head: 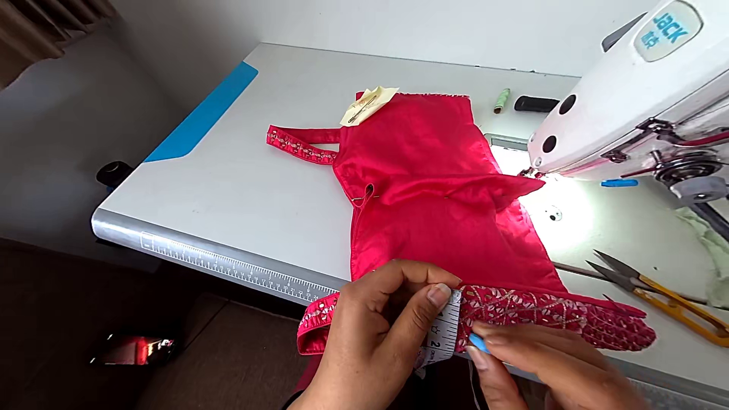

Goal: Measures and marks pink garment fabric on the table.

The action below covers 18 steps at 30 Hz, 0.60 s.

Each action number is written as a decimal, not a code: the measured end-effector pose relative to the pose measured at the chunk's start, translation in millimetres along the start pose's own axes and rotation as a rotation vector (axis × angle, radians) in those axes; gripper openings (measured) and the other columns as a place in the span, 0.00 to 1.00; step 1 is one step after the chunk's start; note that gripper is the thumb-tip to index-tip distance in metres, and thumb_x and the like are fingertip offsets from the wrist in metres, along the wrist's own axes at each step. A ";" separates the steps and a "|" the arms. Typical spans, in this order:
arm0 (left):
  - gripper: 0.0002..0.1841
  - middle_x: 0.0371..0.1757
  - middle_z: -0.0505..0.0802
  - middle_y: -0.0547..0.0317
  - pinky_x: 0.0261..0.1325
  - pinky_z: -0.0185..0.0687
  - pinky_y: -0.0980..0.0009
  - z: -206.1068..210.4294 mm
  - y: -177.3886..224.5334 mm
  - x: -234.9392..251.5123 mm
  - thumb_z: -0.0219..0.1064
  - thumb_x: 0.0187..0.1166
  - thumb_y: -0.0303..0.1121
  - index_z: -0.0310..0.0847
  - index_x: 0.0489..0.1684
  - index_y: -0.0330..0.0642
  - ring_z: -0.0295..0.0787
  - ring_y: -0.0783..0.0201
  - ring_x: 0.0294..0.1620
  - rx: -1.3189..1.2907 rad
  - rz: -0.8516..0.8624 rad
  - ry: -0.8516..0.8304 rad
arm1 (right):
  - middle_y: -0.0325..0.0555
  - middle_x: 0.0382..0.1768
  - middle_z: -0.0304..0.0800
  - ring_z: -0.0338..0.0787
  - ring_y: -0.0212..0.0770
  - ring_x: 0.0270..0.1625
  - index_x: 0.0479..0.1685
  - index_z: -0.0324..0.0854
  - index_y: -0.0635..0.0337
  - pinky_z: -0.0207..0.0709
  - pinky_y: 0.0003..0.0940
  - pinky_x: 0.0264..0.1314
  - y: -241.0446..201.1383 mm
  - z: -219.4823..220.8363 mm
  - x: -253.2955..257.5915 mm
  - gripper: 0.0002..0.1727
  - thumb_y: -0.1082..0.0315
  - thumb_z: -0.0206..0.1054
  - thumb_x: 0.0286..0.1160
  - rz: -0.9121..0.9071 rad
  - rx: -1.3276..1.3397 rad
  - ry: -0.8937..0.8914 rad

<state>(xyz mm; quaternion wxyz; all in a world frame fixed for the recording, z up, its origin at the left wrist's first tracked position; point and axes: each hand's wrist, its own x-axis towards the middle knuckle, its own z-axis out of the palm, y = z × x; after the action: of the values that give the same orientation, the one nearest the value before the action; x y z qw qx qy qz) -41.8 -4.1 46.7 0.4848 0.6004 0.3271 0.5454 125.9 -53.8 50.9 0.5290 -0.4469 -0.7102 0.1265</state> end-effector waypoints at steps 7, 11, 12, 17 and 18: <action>0.09 0.36 0.93 0.62 0.40 0.87 0.82 -1.8 0.0 0.4 0.61 0.88 0.29 0.87 0.49 0.36 0.90 0.77 0.35 -0.021 -0.027 -0.007 | 0.44 0.47 0.91 0.87 0.29 0.58 0.44 0.86 0.62 0.76 0.16 0.67 -0.5 7.7 5.4 0.04 0.72 0.67 0.81 -0.049 -0.107 -0.010; 0.09 0.36 0.93 0.63 0.38 0.86 0.82 -3.2 -0.5 0.4 0.62 0.87 0.30 0.87 0.49 0.37 0.88 0.78 0.34 -0.034 -0.037 -0.018 | 0.47 0.46 0.86 0.85 0.30 0.56 0.44 0.88 0.63 0.76 0.14 0.65 -2.5 7.7 6.0 0.04 0.74 0.67 0.80 -0.071 -0.153 -0.003; 0.09 0.36 0.92 0.63 0.38 0.86 0.83 -4.2 -0.6 0.6 0.62 0.88 0.30 0.87 0.49 0.37 0.88 0.78 0.33 -0.040 -0.039 -0.026 | 0.47 0.45 0.85 0.85 0.30 0.55 0.43 0.88 0.63 0.76 0.14 0.64 -2.5 7.4 6.2 0.04 0.74 0.67 0.80 -0.075 -0.154 -0.004; 0.09 0.36 0.92 0.63 0.38 0.85 0.83 -4.7 0.4 1.7 0.61 0.88 0.30 0.86 0.50 0.36 0.88 0.79 0.33 -0.034 -0.041 -0.062 | 0.45 0.44 0.88 0.86 0.30 0.54 0.43 0.88 0.62 0.76 0.16 0.64 -6.6 6.0 9.5 0.04 0.73 0.67 0.80 -0.068 -0.130 -0.032; 0.09 0.35 0.92 0.63 0.38 0.85 0.83 -4.2 0.5 2.1 0.61 0.88 0.30 0.86 0.50 0.36 0.88 0.78 0.33 -0.039 -0.046 -0.064 | 0.45 0.43 0.89 0.86 0.30 0.54 0.42 0.88 0.62 0.77 0.16 0.63 -7.4 6.3 10.2 0.04 0.73 0.67 0.80 -0.062 -0.129 -0.030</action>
<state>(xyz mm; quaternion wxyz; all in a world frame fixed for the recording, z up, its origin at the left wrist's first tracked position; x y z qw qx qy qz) -45.5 -1.4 47.7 0.5190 0.6003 0.3145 0.5210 116.3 -48.3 59.7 0.4919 -0.4560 -0.7383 0.0706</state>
